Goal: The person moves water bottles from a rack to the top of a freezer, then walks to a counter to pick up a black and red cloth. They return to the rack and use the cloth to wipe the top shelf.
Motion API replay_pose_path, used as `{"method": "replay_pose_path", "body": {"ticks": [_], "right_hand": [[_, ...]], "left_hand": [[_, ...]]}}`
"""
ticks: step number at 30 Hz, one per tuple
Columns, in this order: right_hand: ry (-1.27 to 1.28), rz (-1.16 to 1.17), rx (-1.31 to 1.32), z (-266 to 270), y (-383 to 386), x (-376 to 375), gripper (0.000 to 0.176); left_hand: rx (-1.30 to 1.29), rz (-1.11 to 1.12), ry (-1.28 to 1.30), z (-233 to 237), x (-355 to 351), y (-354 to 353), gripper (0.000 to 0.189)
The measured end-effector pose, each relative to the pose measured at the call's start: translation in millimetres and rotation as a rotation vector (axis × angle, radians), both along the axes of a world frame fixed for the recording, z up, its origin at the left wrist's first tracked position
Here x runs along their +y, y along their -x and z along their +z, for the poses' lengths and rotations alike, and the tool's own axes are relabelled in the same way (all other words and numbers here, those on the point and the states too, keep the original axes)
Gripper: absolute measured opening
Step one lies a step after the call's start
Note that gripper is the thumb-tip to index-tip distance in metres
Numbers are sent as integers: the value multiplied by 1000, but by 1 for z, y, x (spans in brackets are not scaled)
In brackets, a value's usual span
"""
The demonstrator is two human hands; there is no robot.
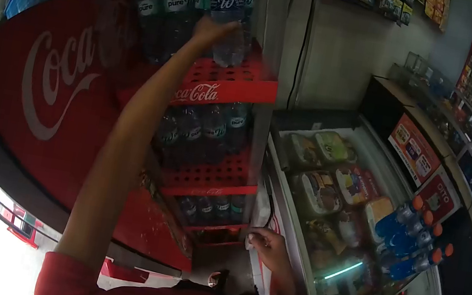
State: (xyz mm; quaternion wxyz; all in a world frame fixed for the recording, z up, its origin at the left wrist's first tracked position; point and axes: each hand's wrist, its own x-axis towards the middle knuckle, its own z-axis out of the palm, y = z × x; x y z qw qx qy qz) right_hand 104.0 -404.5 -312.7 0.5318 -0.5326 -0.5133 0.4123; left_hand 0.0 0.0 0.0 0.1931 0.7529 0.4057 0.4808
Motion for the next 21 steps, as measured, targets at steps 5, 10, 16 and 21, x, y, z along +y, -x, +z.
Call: {"method": "replay_pose_path", "body": {"ticks": [5, 10, 16, 21], "right_hand": [[-135, 60, -94, 32, 1, 49, 18], [-171, 8, -255, 101, -20, 74, 19], [-472, -65, -12, 195, -33, 96, 34], [-881, -146, 447, 249, -17, 108, 53]], "left_hand": [[-94, 80, -136, 8, -9, 9, 73], [-85, 104, -292, 14, -77, 25, 67], [-92, 85, -555, 40, -156, 22, 63], [269, -146, -546, 39, -223, 2, 59]]}}
